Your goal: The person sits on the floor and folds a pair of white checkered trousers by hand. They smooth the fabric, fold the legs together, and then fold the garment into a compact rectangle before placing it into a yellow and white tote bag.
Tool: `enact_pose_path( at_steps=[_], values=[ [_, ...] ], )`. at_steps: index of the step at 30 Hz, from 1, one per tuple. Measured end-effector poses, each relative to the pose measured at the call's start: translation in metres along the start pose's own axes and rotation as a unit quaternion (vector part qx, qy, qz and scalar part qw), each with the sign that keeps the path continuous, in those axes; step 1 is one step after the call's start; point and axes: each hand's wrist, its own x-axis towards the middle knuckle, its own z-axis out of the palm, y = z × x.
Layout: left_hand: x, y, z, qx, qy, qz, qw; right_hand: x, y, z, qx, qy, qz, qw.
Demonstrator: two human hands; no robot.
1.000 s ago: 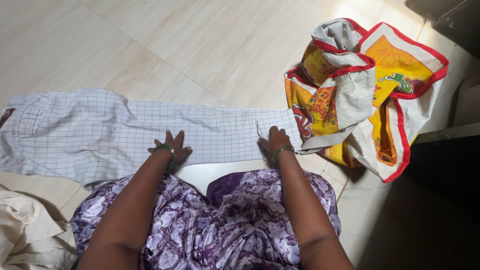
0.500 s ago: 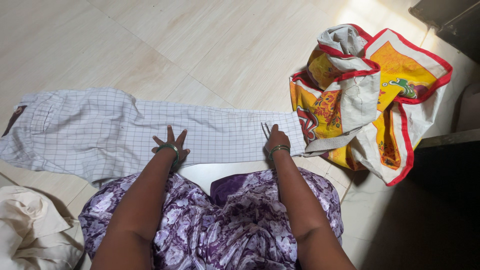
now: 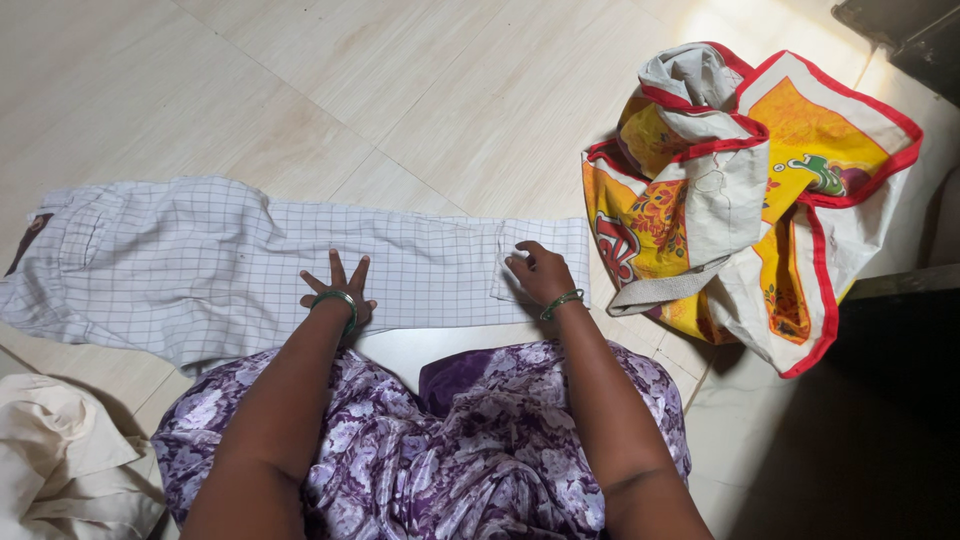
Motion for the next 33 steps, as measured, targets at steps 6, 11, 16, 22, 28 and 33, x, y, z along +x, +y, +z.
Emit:
enact_pose_path(
  at_steps=[6,11,16,22,28,33],
  values=[
    [0.005,-0.001,0.003,0.004,0.006,0.003,1.000,0.014,0.038,-0.009,-0.090,0.035,0.035,0.995],
    [0.009,-0.002,0.005,-0.003,0.010,0.004,1.000,0.022,0.065,-0.020,-0.159,0.117,0.128,0.972],
    [0.014,-0.005,0.007,0.004,0.010,0.008,1.000,0.026,0.085,-0.016,-0.145,0.164,0.184,0.958],
    [0.016,-0.007,0.008,0.008,0.011,0.010,1.000,0.029,0.097,-0.007,-0.119,0.019,0.303,0.945],
    [0.016,-0.008,0.008,-0.003,0.026,0.013,1.000,0.039,0.108,-0.008,-0.118,0.069,0.282,0.950],
    [0.008,-0.005,0.003,-0.023,0.044,0.016,0.999,0.030,0.089,-0.031,-0.133,0.194,0.185,0.954]
  ],
)
